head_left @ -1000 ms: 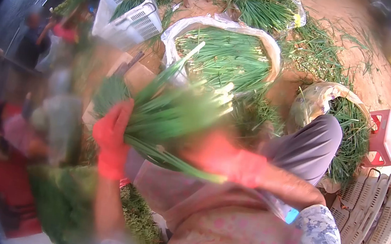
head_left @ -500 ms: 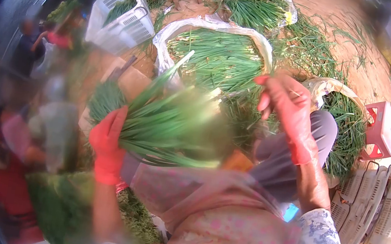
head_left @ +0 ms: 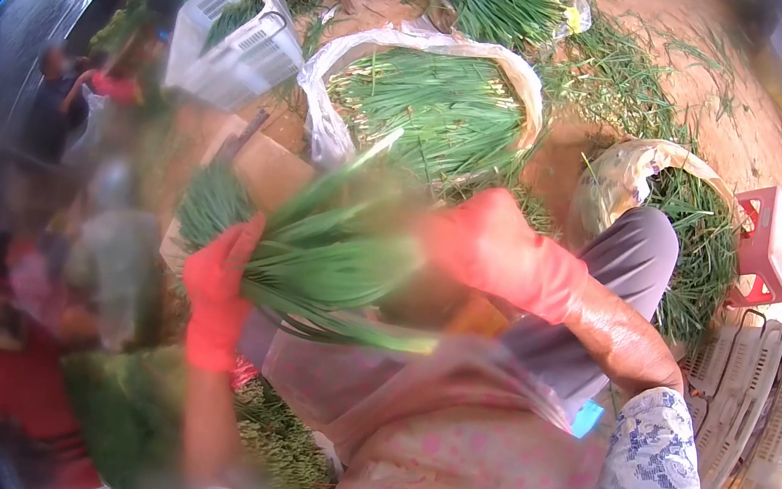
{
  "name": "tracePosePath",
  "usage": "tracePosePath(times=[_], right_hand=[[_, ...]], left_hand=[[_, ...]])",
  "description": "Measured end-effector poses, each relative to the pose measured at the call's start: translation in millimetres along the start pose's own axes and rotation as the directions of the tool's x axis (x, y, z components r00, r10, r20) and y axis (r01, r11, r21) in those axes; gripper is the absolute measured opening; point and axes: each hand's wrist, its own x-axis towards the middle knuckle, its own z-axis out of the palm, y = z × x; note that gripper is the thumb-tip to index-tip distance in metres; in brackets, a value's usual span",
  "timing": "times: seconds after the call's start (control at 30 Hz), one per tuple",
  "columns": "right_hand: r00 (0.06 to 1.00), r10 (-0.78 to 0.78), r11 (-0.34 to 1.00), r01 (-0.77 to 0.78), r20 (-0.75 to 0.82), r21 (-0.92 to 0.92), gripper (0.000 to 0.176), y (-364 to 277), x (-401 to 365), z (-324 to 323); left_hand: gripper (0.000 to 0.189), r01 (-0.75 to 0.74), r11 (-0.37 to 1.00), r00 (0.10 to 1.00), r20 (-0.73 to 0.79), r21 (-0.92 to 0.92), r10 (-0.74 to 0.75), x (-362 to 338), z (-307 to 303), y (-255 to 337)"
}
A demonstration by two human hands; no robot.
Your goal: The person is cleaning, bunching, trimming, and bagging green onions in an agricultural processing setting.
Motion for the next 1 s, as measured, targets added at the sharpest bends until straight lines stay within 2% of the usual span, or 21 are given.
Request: tracePosePath(times=[0.03,0.1,0.13,0.2,0.23,0.27,0.3,0.33,0.4,0.47,0.5,0.6,0.63,0.73,0.8,0.87,0.9,1.0], right_hand=[[0.999,0.030,0.999,-0.030,-0.020,0.016,0.028,-2.5,2.3,-5.2],[0.910,0.413,0.877,-0.386,-0.039,0.284,0.026,2.6,-5.4,-12.8],[0.816,0.577,0.746,-0.524,-0.008,0.412,0.025,7.3,-9.3,-18.2],[0.503,0.840,0.418,-0.840,0.205,0.346,0.028,24.6,-9.2,-45.9],[0.557,0.789,0.560,-0.826,0.260,0.072,0.031,36.5,-22.0,-46.4],[0.590,0.738,0.664,-0.720,0.327,-0.202,0.034,52.6,-38.6,-40.4],[0.593,0.697,0.716,-0.537,0.403,-0.446,0.037,52.5,-37.5,-40.6],[0.626,0.677,0.726,-0.654,0.387,-0.211,0.039,49.5,-37.9,-41.5],[0.684,0.648,0.619,-0.729,0.335,0.292,0.045,30.2,-29.0,-44.6],[0.757,0.590,0.616,-0.647,0.282,0.449,0.048,1.2,-7.1,-44.2],[0.770,0.558,0.530,-0.618,0.310,0.580,0.051,-2.9,-3.4,-32.3],[0.774,0.546,0.527,-0.615,0.321,0.586,0.030,-13.1,6.6,-2.3],[0.805,0.557,0.581,-0.553,0.204,0.597,0.019,-15.4,4.7,13.1],[0.797,0.519,0.445,-0.560,0.308,0.699,0.015,-32.9,-5.9,5.2],[0.832,0.504,0.574,-0.523,0.231,0.631,0.011,-43.6,-9.9,6.8],[0.752,0.622,0.366,-0.526,0.218,0.768,0.012,-43.6,-10.1,6.2],[0.635,0.725,0.203,-0.568,0.267,0.798,0.011,-38.9,-10.1,6.9],[0.568,0.813,0.244,-0.530,0.126,0.812,0.013,-15.7,-13.7,15.2]], left_hand=[[0.055,0.003,1.000,1.000,0.011,-0.001,-0.003,0.0,1.2,-1.0],[0.057,0.014,1.000,0.999,0.030,-0.003,-0.014,-2.8,2.7,-3.5],[0.057,0.053,0.998,0.998,0.026,-0.031,-0.052,-4.7,2.0,-4.8],[0.057,0.131,0.988,0.991,0.026,-0.085,-0.129,-9.6,-1.1,-8.4],[0.057,0.133,0.987,0.991,0.025,-0.087,-0.131,-11.4,-3.0,-9.7],[0.057,0.133,0.987,0.991,0.019,-0.087,-0.132,-11.5,-4.4,-11.0],[0.057,0.132,0.987,0.991,0.018,-0.090,-0.131,-11.0,-5.0,-11.4],[0.057,0.130,0.988,0.991,0.016,-0.088,-0.129,-10.2,-4.4,-11.4],[0.057,0.137,0.987,0.991,0.015,-0.081,-0.136,-10.6,-4.3,-9.1],[0.058,0.114,0.992,0.993,0.037,-0.061,-0.111,-11.3,-3.5,-8.5],[0.058,0.097,0.994,0.995,0.043,-0.052,-0.095,-9.4,-2.0,-8.6],[0.060,0.107,0.994,0.993,0.051,-0.034,-0.105,-7.1,-0.8,-2.3],[0.060,0.115,0.993,0.993,0.035,-0.039,-0.114,-8.4,-1.8,-2.5],[0.062,0.148,0.987,0.989,0.000,-0.059,-0.148,-14.6,-2.0,-4.6],[0.062,0.155,0.983,0.988,-0.012,-0.095,-0.157,-15.9,1.9,-5.0],[0.060,0.159,0.983,0.987,0.020,-0.095,-0.158,-15.0,4.7,-4.0],[0.060,0.163,0.982,0.986,0.035,-0.094,-0.160,-15.0,5.6,-3.1],[0.058,0.148,0.983,0.989,0.023,-0.107,-0.146,-12.4,9.1,-2.6]])
